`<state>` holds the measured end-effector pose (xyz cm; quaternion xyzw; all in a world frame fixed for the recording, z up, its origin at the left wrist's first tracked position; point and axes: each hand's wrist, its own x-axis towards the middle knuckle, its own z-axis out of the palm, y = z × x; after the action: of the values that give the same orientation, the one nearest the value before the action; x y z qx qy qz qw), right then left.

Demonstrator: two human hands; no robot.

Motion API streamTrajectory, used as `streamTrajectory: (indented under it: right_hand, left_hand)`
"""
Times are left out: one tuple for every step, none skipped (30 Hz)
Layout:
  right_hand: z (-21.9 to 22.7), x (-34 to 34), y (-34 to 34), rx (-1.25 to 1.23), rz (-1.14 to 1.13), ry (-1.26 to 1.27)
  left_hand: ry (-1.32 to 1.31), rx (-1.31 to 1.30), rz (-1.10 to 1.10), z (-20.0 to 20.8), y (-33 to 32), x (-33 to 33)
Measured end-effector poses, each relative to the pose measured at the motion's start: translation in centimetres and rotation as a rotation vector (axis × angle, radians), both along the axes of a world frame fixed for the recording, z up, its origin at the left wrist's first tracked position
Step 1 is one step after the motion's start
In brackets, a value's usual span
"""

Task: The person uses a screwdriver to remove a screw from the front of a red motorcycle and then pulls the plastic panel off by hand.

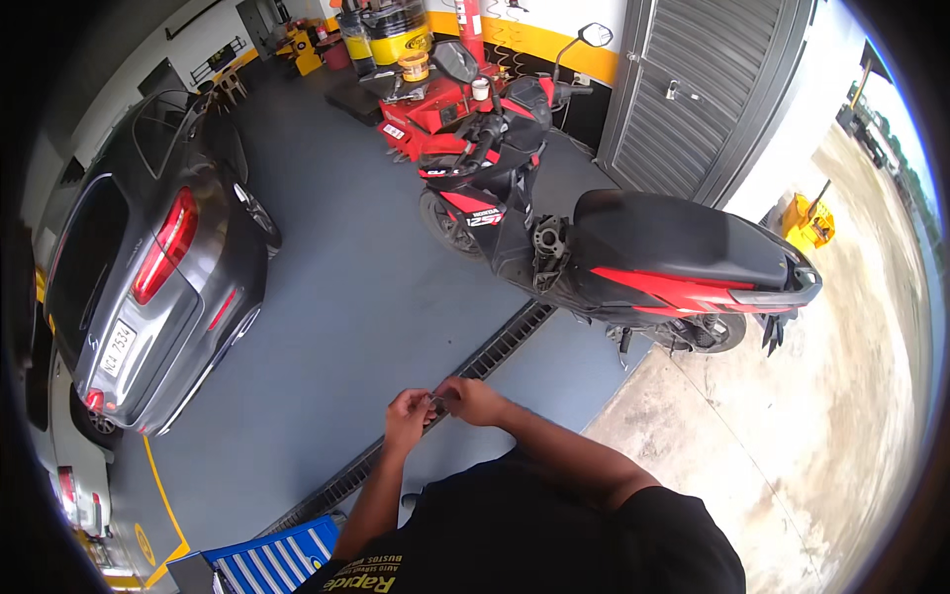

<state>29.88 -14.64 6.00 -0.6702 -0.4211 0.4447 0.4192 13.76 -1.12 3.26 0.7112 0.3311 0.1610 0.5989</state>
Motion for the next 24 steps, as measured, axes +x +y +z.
streamTrajectory:
  right_hand:
    - [0.7, 10.6, -1.2, 0.048, 0.019, -0.115]
    - [-0.5, 14.3, -4.4, 0.058, -0.053, -0.115]
    - [-0.9, 15.5, -6.5, 0.027, -0.120, 0.127]
    - [1.1, 21.1, -7.0, 0.012, -0.153, 0.297]
    - [-4.3, 14.9, -7.8, -0.004, -0.245, 0.708]
    - [-1.7, 20.5, -7.7, 0.050, -0.271, 0.751]
    - [1.3, 25.6, -7.6, 0.108, -0.308, 0.787]
    - [3.6, 30.1, -7.3, 0.167, -0.340, 0.825]
    - [2.8, 32.0, -6.8, 0.173, -0.387, 0.703]
    - [1.8, 34.3, -5.7, 0.170, -0.425, 0.575]
    - [0.7, 36.6, -4.6, 0.165, -0.462, 0.447]
    - [-0.3, 38.7, -3.5, 0.213, -0.488, 0.235]
    - [-1.2, 40.8, -2.5, 0.257, -0.509, 0.020]
    - [-2.0, 43.0, -1.4, 0.298, -0.524, -0.197]
    - [-1.0, 44.3, 0.2, 0.169, -0.536, 0.041]
    - [-0.1, 46.8, 1.2, 0.160, -0.544, -0.060]
    - [0.8, 49.6, 2.4, 0.154, -0.548, -0.162]
    - [0.4, 51.2, 2.9, 0.127, -0.557, -0.238]
    - [-0.4, 52.7, 3.5, 0.104, -0.559, -0.328]
    - [-0.2, 55.1, 4.3, 0.095, -0.562, -0.439]
    - [-0.6, 56.7, 5.4, 0.091, -0.563, -0.537]
    - [-0.4, 58.0, 6.5, 0.073, -0.532, -0.522]
    - [-0.3, 59.1, 7.7, 0.055, -0.500, -0.506]
    - [-0.2, 60.2, 9.0, 0.041, -0.462, -0.492]
  left_hand:
    - [-0.080, 0.188, -0.011, 1.6, -1.8, 10.2]
    - [-0.050, 0.340, -0.117, 1.7, -3.8, 14.5]
    - [0.009, 0.384, -0.190, 1.4, -4.5, 16.2]
    - [0.002, 0.447, -0.218, 1.5, -4.2, 21.7]
    - [0.216, 0.487, -0.364, -1.8, -3.7, 16.1]
    - [0.201, 0.430, -0.331, -0.8, -3.7, 21.7]
    - [0.177, 0.372, -0.313, 0.6, -3.6, 27.1]
    - [0.155, 0.314, -0.294, 1.8, -3.5, 31.9]
    - [0.059, 0.073, -0.295, 1.0, -3.4, 34.4]
    - [0.035, -0.033, -0.333, 0.5, -3.2, 37.2]
    - [0.011, -0.139, -0.369, 0.0, -3.0, 39.9]
    - [-0.006, -0.249, -0.397, -0.3, -2.7, 42.2]
    - [0.041, -0.173, -0.489, -0.6, -2.2, 45.0]
    - [0.040, -0.202, -0.514, -0.8, -1.5, 47.8]
    - [0.055, -0.227, -0.520, -1.2, 0.0, 49.6]
    - [0.048, -0.261, -0.528, -0.9, 0.5, 52.3]
    - [0.042, -0.260, -0.440, -0.5, 1.5, 55.3]
    - [0.066, -0.277, -0.355, -0.5, 2.2, 57.4]
    - [0.093, -0.283, -0.272, -0.3, 2.8, 59.4]
    - [0.066, -0.301, -0.163, 1.0, 3.2, 61.9]
    - [0.049, -0.312, -0.048, 1.7, 3.8, 63.7]
    - [0.040, -0.357, -0.017, 1.6, 4.9, 65.2]
    - [0.032, -0.401, 0.016, 1.3, 6.2, 66.7]
    - [0.018, -0.444, 0.055, 0.7, 7.4, 67.9]
